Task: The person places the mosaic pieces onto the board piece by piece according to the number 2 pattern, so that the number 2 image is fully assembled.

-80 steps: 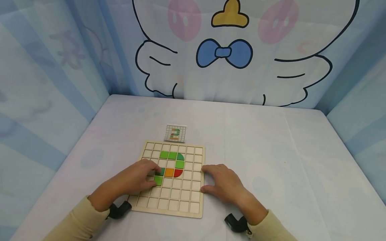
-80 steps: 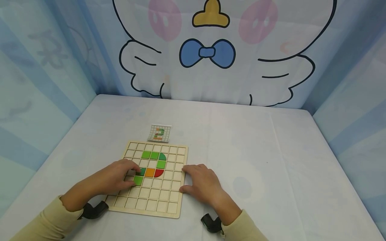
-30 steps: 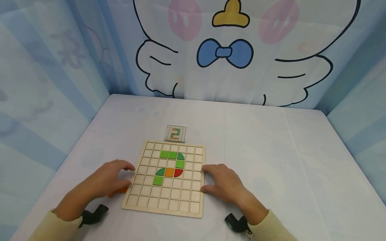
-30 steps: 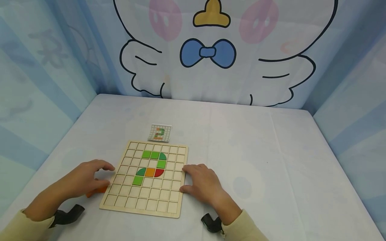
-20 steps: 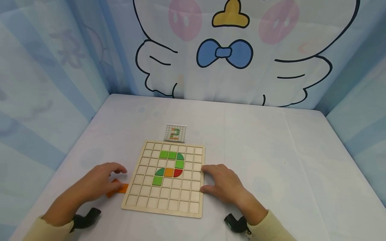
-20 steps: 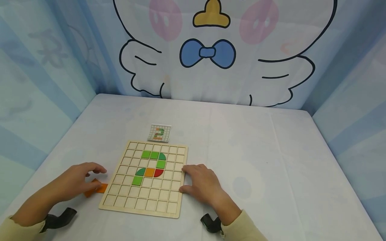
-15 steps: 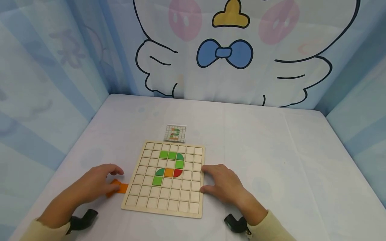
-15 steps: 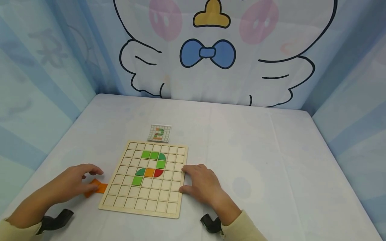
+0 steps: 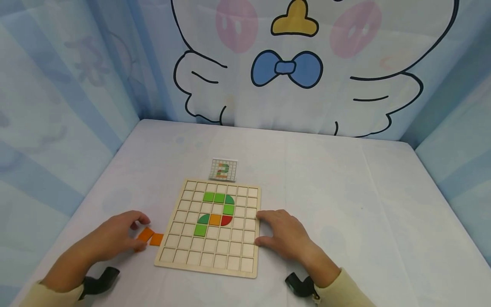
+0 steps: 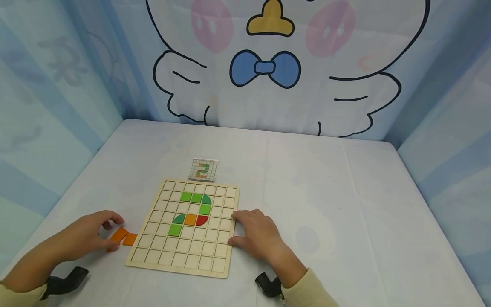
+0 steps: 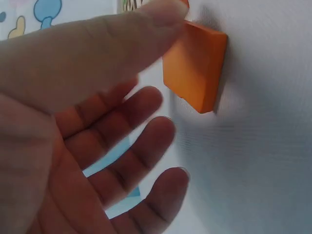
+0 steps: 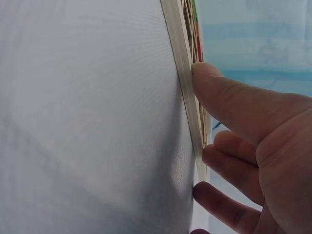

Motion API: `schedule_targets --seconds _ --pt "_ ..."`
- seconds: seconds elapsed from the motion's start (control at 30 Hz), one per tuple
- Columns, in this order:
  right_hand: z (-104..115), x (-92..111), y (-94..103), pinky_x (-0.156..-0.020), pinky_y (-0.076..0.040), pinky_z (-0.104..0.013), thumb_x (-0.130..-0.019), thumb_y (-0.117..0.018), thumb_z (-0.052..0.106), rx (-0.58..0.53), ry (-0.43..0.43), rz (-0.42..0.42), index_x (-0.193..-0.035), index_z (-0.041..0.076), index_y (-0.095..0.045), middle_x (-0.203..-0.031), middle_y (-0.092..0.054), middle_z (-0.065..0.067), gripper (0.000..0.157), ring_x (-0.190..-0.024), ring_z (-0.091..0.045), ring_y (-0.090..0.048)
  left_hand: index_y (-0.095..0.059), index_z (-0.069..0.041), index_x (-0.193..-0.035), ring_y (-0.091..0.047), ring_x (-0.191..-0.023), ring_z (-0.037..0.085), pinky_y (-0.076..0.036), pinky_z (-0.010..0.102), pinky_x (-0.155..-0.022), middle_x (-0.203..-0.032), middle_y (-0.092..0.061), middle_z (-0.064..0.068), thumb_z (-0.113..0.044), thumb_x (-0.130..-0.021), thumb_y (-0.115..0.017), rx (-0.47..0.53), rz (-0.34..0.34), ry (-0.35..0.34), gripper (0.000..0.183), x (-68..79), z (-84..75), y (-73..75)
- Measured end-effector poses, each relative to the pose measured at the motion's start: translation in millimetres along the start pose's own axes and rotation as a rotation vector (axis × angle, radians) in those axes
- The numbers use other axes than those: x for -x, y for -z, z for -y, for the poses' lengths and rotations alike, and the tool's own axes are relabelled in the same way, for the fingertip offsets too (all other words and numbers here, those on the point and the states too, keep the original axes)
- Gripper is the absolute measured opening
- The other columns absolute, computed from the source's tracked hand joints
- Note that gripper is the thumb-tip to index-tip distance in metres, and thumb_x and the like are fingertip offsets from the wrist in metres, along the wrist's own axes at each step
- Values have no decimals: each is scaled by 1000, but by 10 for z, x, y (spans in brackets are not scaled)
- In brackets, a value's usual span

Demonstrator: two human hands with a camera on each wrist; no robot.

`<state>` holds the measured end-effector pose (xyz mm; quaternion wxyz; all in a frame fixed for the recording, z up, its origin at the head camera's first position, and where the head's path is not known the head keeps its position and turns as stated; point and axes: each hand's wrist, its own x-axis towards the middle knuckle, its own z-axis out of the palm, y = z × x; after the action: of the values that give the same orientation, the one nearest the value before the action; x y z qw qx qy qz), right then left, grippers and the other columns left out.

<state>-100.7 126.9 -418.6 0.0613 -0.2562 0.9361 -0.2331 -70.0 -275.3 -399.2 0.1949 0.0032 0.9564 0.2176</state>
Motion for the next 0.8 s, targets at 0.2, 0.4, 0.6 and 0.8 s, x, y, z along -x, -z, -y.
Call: schedule_targets --seconds 0.2,0.4,0.6,0.8 --pt "1 2 -1 -95 -47 -50 -81 -84 29 11 1 2 -127 9 -65 -128 -65 -4 53 -118 -29 -57 -61 0 -114 -55 -92 25 -53 46 -83 -105 -62 6 -12 -74 -88 20 16 40 49 -15 6 -25" --pt "0 0 -1 -95 -47 -49 -81 -84 30 3 -1 -3 -127 10 -64 -128 -65 -5 54 -119 -30 -57 -62 0 -110 -56 -90 23 -53 45 -80 -101 -62 5 -11 -76 -87 35 12 27 44 -47 -15 -27" --pt "-1 4 -4 -95 -47 -49 -81 -83 31 11 1 -8 -127 10 -65 -128 -65 -4 54 -118 -29 -57 -61 -1 -108 -57 -90 23 -53 45 -79 -100 -62 5 -10 -78 -85 15 -5 1 40 -71 -47 -36" --pt "9 6 0 -95 -47 -50 -81 -83 30 -6 -10 2 -127 10 -64 -128 -65 -5 53 -119 -30 -57 -62 -1 -108 -57 -91 24 -53 45 -81 -102 -63 7 -8 -79 -83 0 -39 -18 36 -94 -91 -32"
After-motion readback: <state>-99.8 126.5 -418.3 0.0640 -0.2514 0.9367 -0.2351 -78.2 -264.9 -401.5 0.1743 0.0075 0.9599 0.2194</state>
